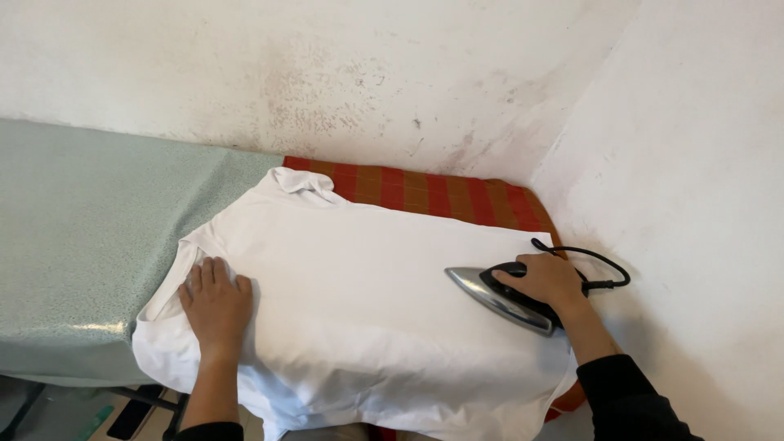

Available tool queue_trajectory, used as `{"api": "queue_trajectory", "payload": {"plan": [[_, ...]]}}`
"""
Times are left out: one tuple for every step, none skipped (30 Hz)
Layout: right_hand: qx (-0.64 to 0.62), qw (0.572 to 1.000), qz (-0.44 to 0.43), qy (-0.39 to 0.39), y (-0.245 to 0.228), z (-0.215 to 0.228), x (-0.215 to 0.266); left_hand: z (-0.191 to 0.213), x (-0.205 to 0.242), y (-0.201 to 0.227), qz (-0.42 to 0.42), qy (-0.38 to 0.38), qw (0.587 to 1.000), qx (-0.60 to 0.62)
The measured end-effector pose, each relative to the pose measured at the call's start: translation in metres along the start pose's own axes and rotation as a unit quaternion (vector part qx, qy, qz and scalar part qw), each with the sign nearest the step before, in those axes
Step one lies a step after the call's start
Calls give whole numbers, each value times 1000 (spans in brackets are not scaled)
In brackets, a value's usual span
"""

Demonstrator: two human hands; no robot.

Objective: The person is ironing a white t-shirt on a table, smoothing out wrinkles and repositioning the garment.

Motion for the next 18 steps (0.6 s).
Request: {"api": "queue_trajectory", "payload": {"plan": [[6,1000,21,-15,-10,-2,6,1,1,0,2,-1,1000,4],[8,1000,19,-18,-11,-6,4,1,1,1,3,-5,1000,4],[14,999,38,-29,-16,-12,3,3,1,3,-2,3,1000,4],[19,997,57,-41,-22,-20,1,6,2,2,-7,11,1000,3],[20,997,57,-45,-26,-26,4,1,3,1,-6,7,1000,2],[34,995,84,-39,-37,-29,4,-1,1,0,-7,10,1000,3],[48,992,111,-32,-47,-31,6,-2,0,0,-8,12,1000,4],[48,992,112,-34,-53,-35,5,1,2,2,-6,11,1000,2],[58,988,135,-41,-63,-39,5,4,3,4,-8,13,1000,7],[67,984,158,-46,-74,-43,5,9,4,5,-9,15,1000,12],[66,984,161,-48,-80,-42,4,8,4,5,-7,15,1000,9],[64,983,167,-46,-88,-40,4,7,3,4,-4,9,1000,5],[63,982,174,-43,-95,-37,3,6,3,4,-1,3,1000,0],[60,982,175,-45,-100,-36,-1,6,2,3,-2,3,1000,-3],[48,984,172,-27,-105,-31,-7,6,2,4,-4,3,1000,-1],[37,985,167,-11,-108,-27,-10,5,2,4,-6,1,1000,1],[34,985,166,-13,-113,-30,-16,4,2,3,-8,0,1000,-1],[20,989,143,4,-114,-27,-23,2,2,3,-6,-2,1000,-1]]}}
Point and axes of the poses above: each hand's wrist, its own x-axis away from the middle knuckle, its own z-axis out of the back of the hand, y = z × x, the point moved 10 cm from there along -x, towards the middle knuckle, and after that the axes turned 6 degrees about z, right-handed, at the moved point
